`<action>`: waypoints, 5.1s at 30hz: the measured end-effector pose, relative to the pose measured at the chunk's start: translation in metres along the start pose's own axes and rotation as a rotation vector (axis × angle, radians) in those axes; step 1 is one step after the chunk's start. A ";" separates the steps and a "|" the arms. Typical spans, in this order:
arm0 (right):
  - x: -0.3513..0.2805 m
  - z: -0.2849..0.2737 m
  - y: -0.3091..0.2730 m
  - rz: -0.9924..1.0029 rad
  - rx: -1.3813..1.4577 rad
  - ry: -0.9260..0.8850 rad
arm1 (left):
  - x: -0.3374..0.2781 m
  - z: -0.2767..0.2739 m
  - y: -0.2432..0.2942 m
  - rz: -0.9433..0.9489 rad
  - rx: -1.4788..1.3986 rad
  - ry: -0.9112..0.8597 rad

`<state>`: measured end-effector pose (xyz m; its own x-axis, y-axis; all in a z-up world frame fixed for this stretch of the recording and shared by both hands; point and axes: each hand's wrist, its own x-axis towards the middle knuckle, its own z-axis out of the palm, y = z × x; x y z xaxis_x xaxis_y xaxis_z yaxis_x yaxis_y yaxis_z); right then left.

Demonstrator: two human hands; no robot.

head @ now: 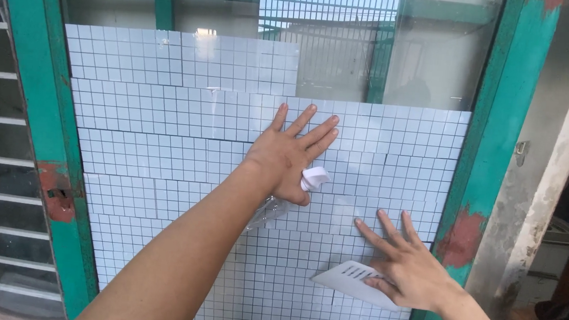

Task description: Applying a grid-patterned adhesive film to a glass door using a spray bottle and a squeegee

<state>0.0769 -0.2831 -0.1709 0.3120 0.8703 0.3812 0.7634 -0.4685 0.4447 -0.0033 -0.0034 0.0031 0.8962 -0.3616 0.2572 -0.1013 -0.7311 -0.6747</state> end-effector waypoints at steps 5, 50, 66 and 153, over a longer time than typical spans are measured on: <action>0.002 0.003 0.002 0.041 -0.007 -0.033 | 0.000 0.004 -0.001 0.025 -0.013 0.042; 0.154 -0.117 -0.081 0.406 -0.336 -0.282 | -0.087 0.125 -0.043 -0.204 -0.510 0.210; 0.166 -0.125 -0.098 0.492 -0.258 -0.252 | -0.085 0.128 -0.046 -0.212 -0.460 0.225; 0.264 -0.170 -0.104 0.457 -0.049 -0.096 | -0.092 0.079 -0.154 -0.143 -0.470 0.301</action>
<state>-0.0169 -0.0306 0.0213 0.6624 0.5823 0.4713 0.5088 -0.8115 0.2874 -0.0360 0.1879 0.0285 0.7595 -0.3390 0.5551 -0.2313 -0.9384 -0.2567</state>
